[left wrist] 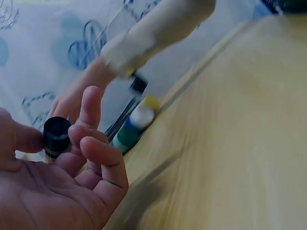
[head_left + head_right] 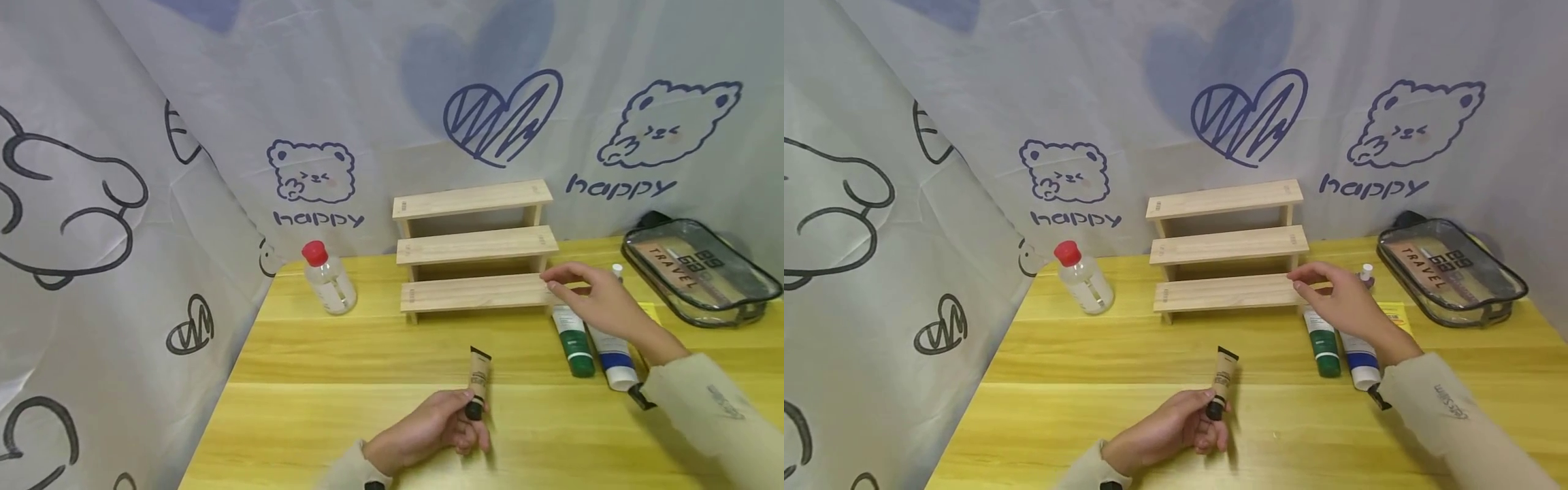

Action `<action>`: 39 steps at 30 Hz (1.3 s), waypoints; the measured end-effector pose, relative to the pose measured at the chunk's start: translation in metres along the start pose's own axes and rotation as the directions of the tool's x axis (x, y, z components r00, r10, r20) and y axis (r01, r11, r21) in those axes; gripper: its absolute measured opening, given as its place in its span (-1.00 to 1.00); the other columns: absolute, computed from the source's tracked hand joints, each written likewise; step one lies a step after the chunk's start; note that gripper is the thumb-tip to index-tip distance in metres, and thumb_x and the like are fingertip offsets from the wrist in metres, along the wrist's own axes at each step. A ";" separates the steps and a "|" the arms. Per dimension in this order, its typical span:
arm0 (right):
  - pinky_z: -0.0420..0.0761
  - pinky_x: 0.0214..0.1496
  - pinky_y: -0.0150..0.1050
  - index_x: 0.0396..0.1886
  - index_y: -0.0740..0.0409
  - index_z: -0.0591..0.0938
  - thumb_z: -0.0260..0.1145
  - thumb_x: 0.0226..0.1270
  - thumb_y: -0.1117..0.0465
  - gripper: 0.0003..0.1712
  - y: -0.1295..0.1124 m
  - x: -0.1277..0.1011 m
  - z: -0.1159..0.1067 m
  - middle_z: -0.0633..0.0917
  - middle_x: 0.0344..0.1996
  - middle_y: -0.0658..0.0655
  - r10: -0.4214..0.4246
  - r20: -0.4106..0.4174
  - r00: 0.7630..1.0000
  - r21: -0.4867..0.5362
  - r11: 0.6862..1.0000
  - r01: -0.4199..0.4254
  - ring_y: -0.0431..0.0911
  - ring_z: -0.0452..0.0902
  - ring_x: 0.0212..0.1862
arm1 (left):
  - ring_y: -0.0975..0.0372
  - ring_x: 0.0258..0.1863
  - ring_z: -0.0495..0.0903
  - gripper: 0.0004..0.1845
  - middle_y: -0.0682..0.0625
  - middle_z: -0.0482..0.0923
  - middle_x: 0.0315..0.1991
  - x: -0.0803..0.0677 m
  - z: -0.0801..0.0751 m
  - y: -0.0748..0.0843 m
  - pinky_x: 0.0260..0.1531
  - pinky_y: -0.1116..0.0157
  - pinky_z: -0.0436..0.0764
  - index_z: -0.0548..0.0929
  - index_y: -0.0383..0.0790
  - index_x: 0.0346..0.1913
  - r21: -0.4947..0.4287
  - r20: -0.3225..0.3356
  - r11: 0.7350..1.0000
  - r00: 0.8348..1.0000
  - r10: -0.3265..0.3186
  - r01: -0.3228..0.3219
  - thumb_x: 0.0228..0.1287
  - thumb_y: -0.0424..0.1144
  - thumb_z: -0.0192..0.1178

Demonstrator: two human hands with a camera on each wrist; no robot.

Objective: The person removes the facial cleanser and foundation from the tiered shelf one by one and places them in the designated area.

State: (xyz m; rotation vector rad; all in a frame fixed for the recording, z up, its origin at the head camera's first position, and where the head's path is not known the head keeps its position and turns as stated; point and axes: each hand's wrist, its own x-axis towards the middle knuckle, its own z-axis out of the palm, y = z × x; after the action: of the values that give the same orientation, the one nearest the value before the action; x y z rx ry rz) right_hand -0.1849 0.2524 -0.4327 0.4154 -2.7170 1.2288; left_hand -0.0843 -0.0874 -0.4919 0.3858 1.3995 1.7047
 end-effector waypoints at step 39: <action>0.59 -0.14 -0.16 0.43 0.31 0.43 0.17 0.72 -0.13 -0.35 0.014 0.064 0.000 0.59 0.14 0.40 0.362 -0.122 0.924 0.029 0.932 -0.362 0.20 0.59 0.03 | 0.45 -0.12 0.64 -0.39 -0.34 0.19 0.70 0.073 0.100 -0.020 0.64 0.15 0.39 0.45 -0.14 0.61 -0.169 0.243 0.898 0.901 -0.360 0.405 0.80 0.14 -0.17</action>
State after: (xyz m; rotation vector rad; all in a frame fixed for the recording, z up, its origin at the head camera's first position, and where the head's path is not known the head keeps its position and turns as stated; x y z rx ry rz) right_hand -0.2498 0.2491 -0.4285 -0.1730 -2.7588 1.2918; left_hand -0.0470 0.0328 -0.4986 0.1429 1.0439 1.4243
